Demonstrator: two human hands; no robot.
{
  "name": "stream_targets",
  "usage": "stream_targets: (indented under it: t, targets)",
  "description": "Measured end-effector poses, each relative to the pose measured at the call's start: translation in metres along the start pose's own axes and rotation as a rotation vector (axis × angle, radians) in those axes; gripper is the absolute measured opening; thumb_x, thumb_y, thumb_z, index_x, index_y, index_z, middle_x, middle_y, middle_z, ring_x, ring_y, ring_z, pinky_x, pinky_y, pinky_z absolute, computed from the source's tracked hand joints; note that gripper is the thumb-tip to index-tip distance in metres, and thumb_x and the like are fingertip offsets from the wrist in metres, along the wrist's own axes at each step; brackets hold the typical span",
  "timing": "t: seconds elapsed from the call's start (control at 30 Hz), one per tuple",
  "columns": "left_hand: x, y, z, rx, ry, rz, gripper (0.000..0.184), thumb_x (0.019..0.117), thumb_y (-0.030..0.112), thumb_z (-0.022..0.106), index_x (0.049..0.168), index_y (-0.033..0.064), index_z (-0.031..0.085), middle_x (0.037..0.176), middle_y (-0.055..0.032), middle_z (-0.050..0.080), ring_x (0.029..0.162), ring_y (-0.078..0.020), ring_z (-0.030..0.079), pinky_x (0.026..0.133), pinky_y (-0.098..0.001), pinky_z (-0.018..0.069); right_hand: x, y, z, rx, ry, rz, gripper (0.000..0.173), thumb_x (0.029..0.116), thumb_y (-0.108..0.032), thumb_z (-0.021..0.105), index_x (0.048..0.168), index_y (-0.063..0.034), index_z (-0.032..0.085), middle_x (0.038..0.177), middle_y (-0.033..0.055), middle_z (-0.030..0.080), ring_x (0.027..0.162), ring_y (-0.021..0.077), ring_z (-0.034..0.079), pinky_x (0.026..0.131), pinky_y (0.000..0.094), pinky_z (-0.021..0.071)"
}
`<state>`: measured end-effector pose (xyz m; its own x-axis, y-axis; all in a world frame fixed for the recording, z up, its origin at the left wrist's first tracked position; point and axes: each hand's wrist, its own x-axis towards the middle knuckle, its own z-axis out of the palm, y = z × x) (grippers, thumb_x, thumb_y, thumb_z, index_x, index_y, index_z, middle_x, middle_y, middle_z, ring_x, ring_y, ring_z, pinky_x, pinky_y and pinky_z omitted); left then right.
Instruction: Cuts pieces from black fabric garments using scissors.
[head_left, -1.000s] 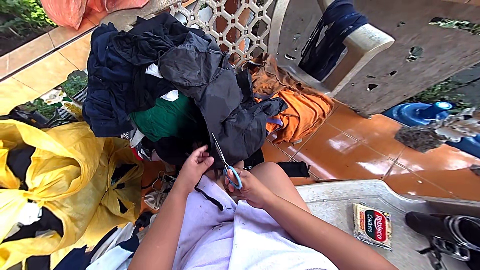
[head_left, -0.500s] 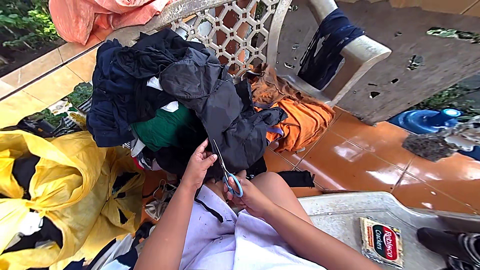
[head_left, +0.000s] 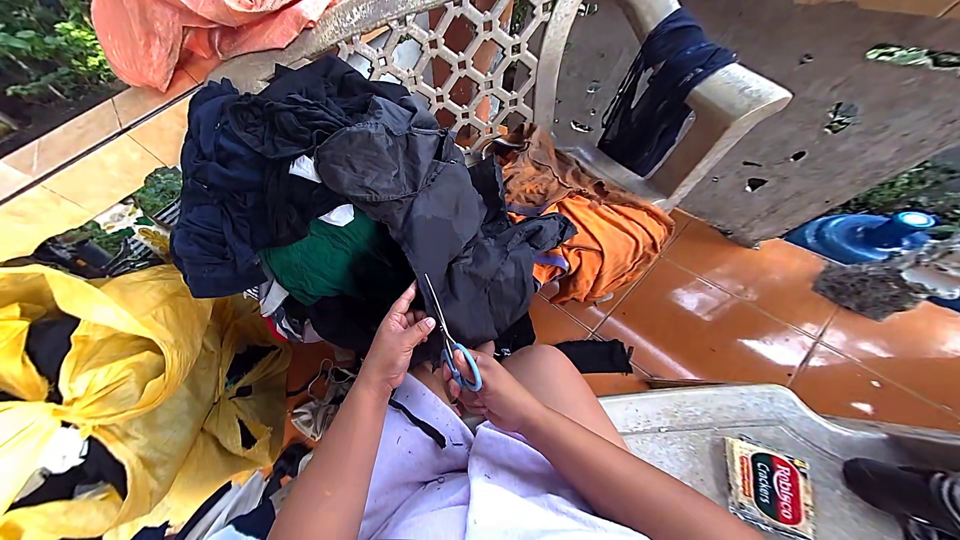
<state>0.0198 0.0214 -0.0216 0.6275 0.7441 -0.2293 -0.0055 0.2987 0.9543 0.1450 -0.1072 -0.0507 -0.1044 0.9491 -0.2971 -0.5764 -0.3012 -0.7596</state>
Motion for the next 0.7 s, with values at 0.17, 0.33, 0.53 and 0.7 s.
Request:
stream_targets:
  t: [0.17, 0.33, 0.53, 0.7]
  targets:
    - [-0.002, -0.002, 0.003, -0.011, -0.008, 0.004, 0.073, 0.0933, -0.002, 0.056, 0.158, 0.0003, 0.022, 0.118, -0.0097, 0.063, 0.089, -0.0082, 0.063, 0.081, -0.0231, 0.052, 0.004, -0.002, 0.0, -0.009, -0.014, 0.003, 0.029, 0.1084, -0.03, 0.038, 0.093, -0.0123, 0.056, 0.064, -0.0081, 0.054, 0.043, -0.0036, 0.038, 0.042, 0.0119, 0.0322]
    - [-0.002, -0.002, 0.003, -0.022, -0.002, 0.005, 0.071, 0.0936, -0.003, 0.056, 0.157, -0.0008, 0.024, 0.117, -0.0097, 0.064, 0.089, -0.0087, 0.063, 0.081, -0.0236, 0.0526, 0.003, -0.001, 0.001, 0.006, 0.0, -0.03, 0.026, 0.1068, -0.027, 0.042, 0.091, -0.0129, 0.057, 0.063, -0.0084, 0.054, 0.042, -0.0034, 0.037, 0.041, 0.0126, 0.0319]
    - [-0.005, -0.001, 0.001, -0.006, -0.021, 0.001, 0.073, 0.0928, -0.002, 0.058, 0.157, -0.0006, 0.024, 0.116, -0.0084, 0.064, 0.088, -0.0079, 0.063, 0.08, -0.0225, 0.0525, 0.003, -0.007, -0.001, -0.011, -0.013, 0.001, 0.026, 0.1066, -0.027, 0.043, 0.09, -0.0122, 0.057, 0.061, -0.0081, 0.053, 0.042, -0.0037, 0.037, 0.04, 0.012, 0.0306]
    - [-0.009, -0.002, 0.002, 0.014, -0.051, 0.002, 0.075, 0.093, -0.003, 0.058, 0.158, -0.0007, 0.02, 0.115, -0.0092, 0.065, 0.086, -0.0076, 0.064, 0.079, -0.0226, 0.0532, 0.005, -0.015, -0.002, -0.041, -0.005, 0.03, 0.028, 0.1085, -0.028, 0.039, 0.093, -0.0116, 0.056, 0.06, -0.0085, 0.052, 0.041, -0.0041, 0.036, 0.04, 0.0114, 0.0292]
